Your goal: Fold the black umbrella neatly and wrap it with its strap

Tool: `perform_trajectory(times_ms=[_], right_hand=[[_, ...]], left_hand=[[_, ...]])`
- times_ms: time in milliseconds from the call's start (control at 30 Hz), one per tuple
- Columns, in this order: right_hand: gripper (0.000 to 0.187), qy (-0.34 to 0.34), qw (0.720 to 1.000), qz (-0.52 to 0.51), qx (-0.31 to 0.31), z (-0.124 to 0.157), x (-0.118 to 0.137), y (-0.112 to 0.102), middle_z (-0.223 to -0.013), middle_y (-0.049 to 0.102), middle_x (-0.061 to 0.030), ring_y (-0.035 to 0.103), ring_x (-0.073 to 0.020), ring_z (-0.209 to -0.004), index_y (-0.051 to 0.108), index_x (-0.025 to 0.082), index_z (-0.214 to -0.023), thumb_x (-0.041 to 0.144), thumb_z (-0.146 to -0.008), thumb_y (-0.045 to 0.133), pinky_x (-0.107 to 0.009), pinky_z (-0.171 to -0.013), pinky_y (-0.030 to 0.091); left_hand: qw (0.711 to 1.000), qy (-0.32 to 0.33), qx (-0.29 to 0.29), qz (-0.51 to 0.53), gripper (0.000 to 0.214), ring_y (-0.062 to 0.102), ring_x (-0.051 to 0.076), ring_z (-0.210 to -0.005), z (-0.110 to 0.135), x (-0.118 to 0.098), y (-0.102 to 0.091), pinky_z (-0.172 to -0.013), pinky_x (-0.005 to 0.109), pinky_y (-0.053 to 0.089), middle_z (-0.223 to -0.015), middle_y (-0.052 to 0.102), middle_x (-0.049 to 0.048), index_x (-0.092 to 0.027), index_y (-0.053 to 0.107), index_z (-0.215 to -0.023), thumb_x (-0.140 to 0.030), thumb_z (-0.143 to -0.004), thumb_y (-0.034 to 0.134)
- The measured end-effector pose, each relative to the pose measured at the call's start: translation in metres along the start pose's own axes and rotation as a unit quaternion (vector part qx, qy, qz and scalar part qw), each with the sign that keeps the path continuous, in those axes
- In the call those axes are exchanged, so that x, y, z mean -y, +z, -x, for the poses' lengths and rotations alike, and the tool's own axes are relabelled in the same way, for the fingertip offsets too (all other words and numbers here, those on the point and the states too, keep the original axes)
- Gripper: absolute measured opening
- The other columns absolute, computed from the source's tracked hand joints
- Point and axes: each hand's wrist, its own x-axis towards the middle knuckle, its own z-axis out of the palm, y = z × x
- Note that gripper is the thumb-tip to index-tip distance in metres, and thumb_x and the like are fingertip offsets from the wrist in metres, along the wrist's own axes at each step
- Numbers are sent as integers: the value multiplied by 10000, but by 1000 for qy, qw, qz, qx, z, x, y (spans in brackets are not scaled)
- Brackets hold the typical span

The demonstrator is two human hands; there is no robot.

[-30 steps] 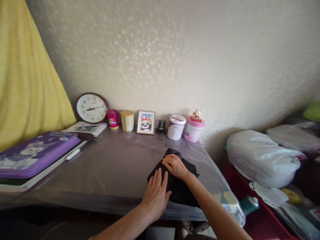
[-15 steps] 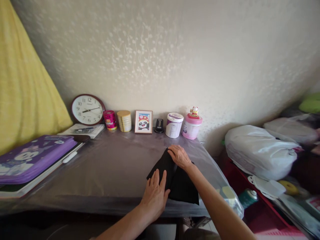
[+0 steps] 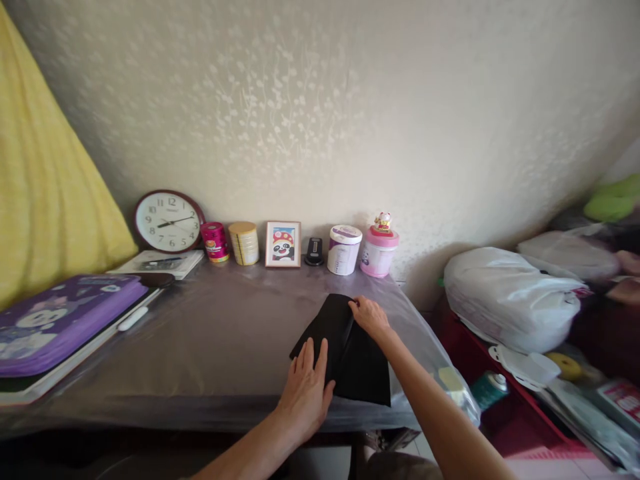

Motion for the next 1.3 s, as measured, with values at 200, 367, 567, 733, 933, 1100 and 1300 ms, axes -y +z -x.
perform_trajectory(times_ms=[200, 367, 567, 733, 933, 1100, 1300], right_hand=[[359, -25, 998, -63, -1, -2, 5, 13, -1069, 657, -122, 595, -233, -1022, 578, 135, -1118, 368, -874, 456, -302, -850, 412], [344, -58, 992, -112, -4, -6, 6, 19, -1083, 657, -92, 602, -201, -1007, 566, 165, -1148, 334, -861, 480, -285, -858, 415], [320, 59, 994, -70, -51, -3, -22, -11, -1085, 645, -109, 578, -235, -1028, 602, 183, -1069, 348, -871, 412, -314, -827, 412], [378, 94, 992, -62, 50, 8, -40, -22, -865, 694, -112, 632, -226, -893, 644, 155, -952, 405, -874, 371, -289, -735, 438], [423, 117, 991, -3, 62, 20, -38, -17, -956, 672, -195, 627, -294, -934, 644, 112, -941, 468, -836, 440, -374, -769, 461], [412, 98, 975, -90, 176, 17, -43, -13, -509, 596, -75, 612, -199, -461, 622, 111, -687, 443, -842, 434, -319, -522, 502], [164, 124, 946, -239, 183, 17, -37, -14, -555, 573, -7, 557, -128, -445, 575, 124, -754, 288, -755, 574, -244, -400, 486]], left_hand=[[998, -4, -43, -36, 617, 363, 332, -1276, -2, 1, 8, -972, 484, 366, -1424, 314, 217, -145, 250, -1402, -235, -814, 415], [995, -21, -62, -80, 590, 413, 334, -1238, -1, -1, 6, -946, 468, 394, -1393, 351, 244, -111, 282, -1387, -230, -824, 411], [993, -4, -64, -102, 590, 451, 321, -1209, 1, 0, -2, -936, 455, 406, -1365, 403, 227, -115, 297, -1385, -322, -848, 424], [993, -1, -46, -107, 576, 481, 315, -1181, 0, 3, -10, -932, 440, 409, -1334, 445, 223, -133, 301, -1390, -382, -880, 398], [994, -1, -18, -103, 565, 484, 308, -1183, -1, 4, -17, -934, 423, 412, -1340, 439, 228, -148, 289, -1398, -414, -904, 353], [998, -3, -1, -65, 548, 451, 281, -1221, -2, 3, -25, -950, 400, 411, -1432, 321, 191, -150, 301, -1392, -412, -911, 326], [999, 6, 11, -40, 544, 432, 260, -1235, -4, 5, -29, -958, 377, 414, -1488, 223, 112, -139, 300, -1389, -407, -916, 287]])
